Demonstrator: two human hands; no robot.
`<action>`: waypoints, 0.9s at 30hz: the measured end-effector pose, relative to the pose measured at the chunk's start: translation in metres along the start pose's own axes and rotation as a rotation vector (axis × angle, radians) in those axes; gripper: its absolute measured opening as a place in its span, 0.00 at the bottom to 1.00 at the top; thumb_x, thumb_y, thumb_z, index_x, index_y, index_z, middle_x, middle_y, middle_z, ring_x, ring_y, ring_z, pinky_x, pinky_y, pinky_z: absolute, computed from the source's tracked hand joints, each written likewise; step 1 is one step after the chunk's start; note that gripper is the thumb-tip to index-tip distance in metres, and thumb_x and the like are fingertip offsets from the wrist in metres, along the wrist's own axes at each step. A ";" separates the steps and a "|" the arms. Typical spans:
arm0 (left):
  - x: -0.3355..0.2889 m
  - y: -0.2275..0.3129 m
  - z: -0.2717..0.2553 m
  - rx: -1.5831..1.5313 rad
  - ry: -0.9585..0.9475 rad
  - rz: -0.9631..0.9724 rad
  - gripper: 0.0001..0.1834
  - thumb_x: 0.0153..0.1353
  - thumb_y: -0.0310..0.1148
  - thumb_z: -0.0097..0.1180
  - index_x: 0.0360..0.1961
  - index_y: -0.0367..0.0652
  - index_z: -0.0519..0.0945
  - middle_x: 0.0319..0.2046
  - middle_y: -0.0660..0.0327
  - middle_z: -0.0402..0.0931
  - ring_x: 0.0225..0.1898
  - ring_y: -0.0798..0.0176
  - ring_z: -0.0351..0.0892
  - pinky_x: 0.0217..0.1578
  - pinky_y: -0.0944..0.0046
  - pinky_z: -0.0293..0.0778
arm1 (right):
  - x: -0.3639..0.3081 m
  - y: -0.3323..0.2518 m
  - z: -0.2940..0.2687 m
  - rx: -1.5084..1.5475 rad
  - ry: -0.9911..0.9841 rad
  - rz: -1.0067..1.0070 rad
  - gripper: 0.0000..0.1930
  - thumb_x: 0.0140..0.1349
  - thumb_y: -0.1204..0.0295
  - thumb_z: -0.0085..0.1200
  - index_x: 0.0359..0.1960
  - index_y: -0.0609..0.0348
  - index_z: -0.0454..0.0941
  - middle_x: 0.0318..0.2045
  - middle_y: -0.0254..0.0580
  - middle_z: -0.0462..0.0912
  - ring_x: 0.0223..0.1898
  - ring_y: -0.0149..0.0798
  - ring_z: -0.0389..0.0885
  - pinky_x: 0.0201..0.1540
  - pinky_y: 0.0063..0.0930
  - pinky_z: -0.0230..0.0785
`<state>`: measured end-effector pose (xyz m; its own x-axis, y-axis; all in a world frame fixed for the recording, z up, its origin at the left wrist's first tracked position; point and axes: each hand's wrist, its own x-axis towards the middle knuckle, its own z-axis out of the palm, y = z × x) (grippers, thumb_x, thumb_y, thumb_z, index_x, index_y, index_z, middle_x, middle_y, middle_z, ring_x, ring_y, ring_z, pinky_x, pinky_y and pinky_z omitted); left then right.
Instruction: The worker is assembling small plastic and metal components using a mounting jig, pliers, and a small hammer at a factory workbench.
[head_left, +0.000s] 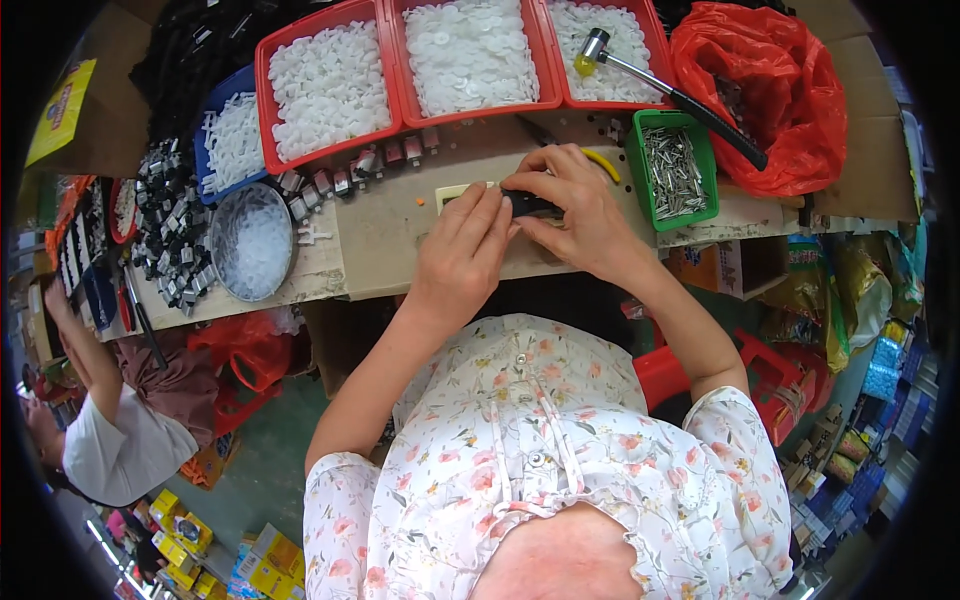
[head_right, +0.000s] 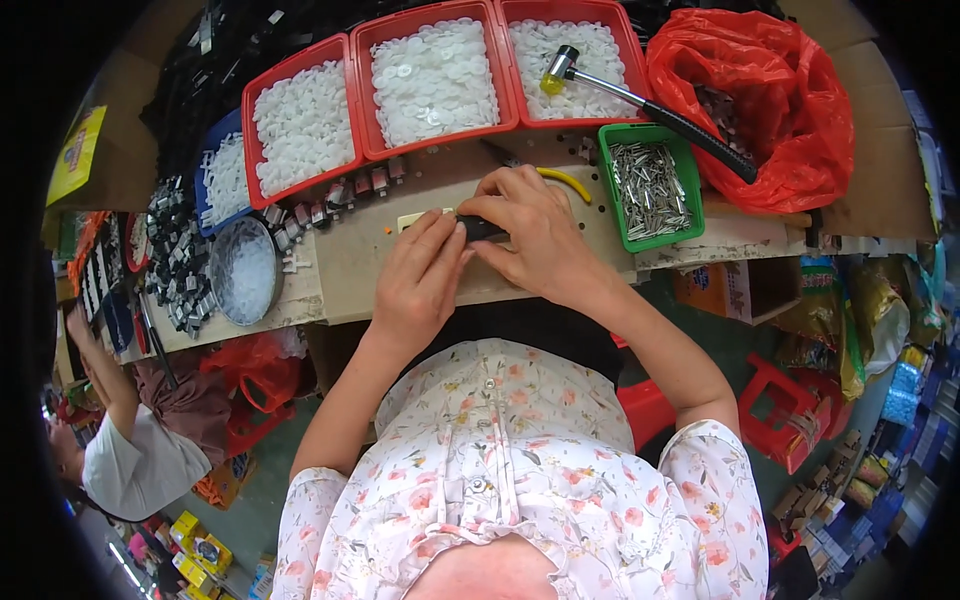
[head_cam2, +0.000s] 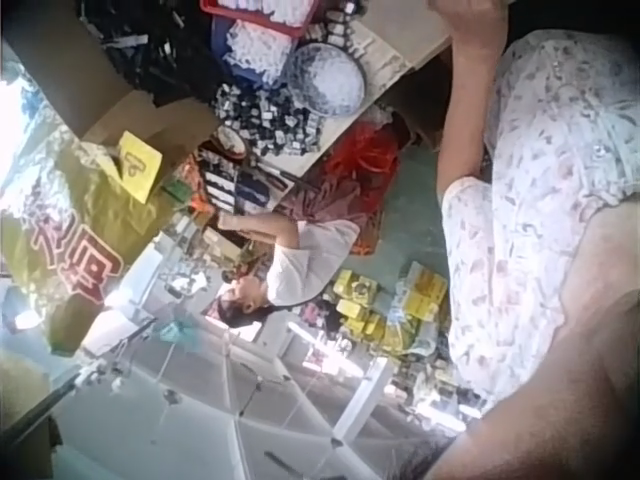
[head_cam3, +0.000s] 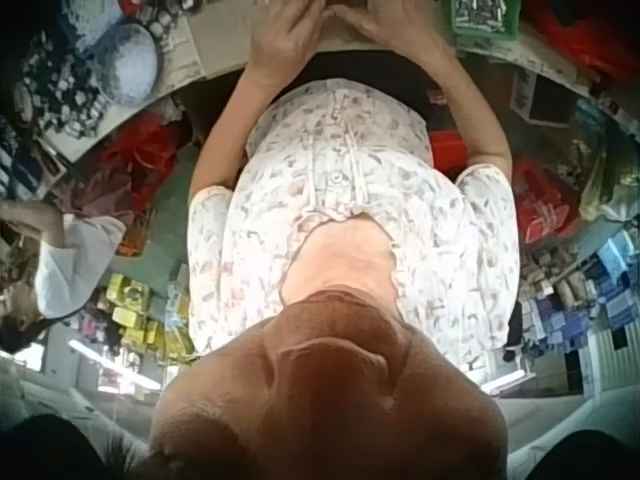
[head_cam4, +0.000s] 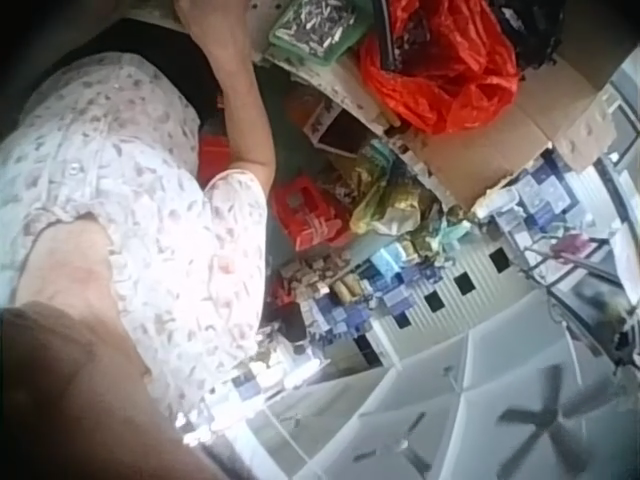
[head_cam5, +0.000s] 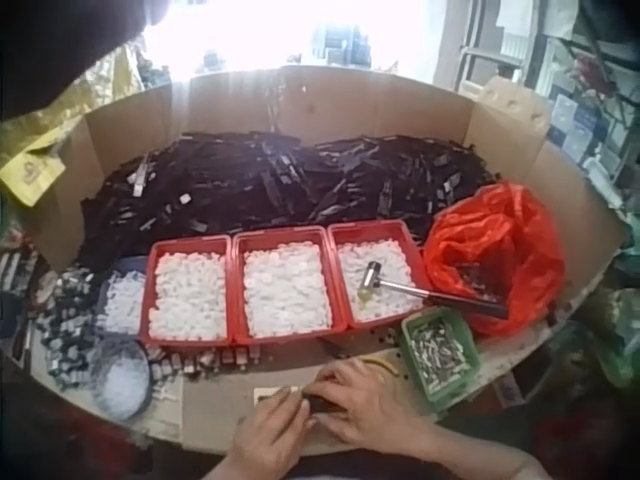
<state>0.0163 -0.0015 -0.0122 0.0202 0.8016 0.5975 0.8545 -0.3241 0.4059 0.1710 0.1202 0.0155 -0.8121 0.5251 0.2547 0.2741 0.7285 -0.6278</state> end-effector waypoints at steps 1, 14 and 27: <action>-0.002 0.000 0.001 0.035 0.009 0.022 0.16 0.55 0.23 0.65 0.44 0.27 0.81 0.47 0.47 0.79 0.51 0.46 0.79 0.49 0.52 0.78 | 0.001 0.002 -0.004 -0.022 -0.028 -0.057 0.21 0.49 0.72 0.68 0.47 0.60 0.82 0.43 0.46 0.78 0.47 0.49 0.76 0.49 0.39 0.69; -0.002 -0.004 0.008 0.202 0.003 0.167 0.18 0.49 0.22 0.58 0.42 0.24 0.82 0.45 0.44 0.79 0.51 0.43 0.80 0.49 0.53 0.80 | 0.035 0.105 -0.112 -0.855 0.035 0.149 0.08 0.61 0.72 0.60 0.41 0.60 0.80 0.37 0.45 0.81 0.42 0.50 0.79 0.43 0.45 0.73; 0.001 -0.004 0.007 0.262 0.040 0.175 0.12 0.53 0.22 0.60 0.39 0.26 0.83 0.42 0.47 0.80 0.48 0.46 0.82 0.48 0.57 0.82 | -0.060 -0.002 -0.059 -0.350 0.076 0.087 0.19 0.63 0.81 0.55 0.56 0.59 0.74 0.38 0.55 0.82 0.35 0.57 0.83 0.36 0.42 0.74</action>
<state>0.0168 0.0036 -0.0177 0.1626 0.7230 0.6714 0.9446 -0.3108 0.1059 0.2497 0.1131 0.0454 -0.7409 0.6132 0.2738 0.5105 0.7792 -0.3635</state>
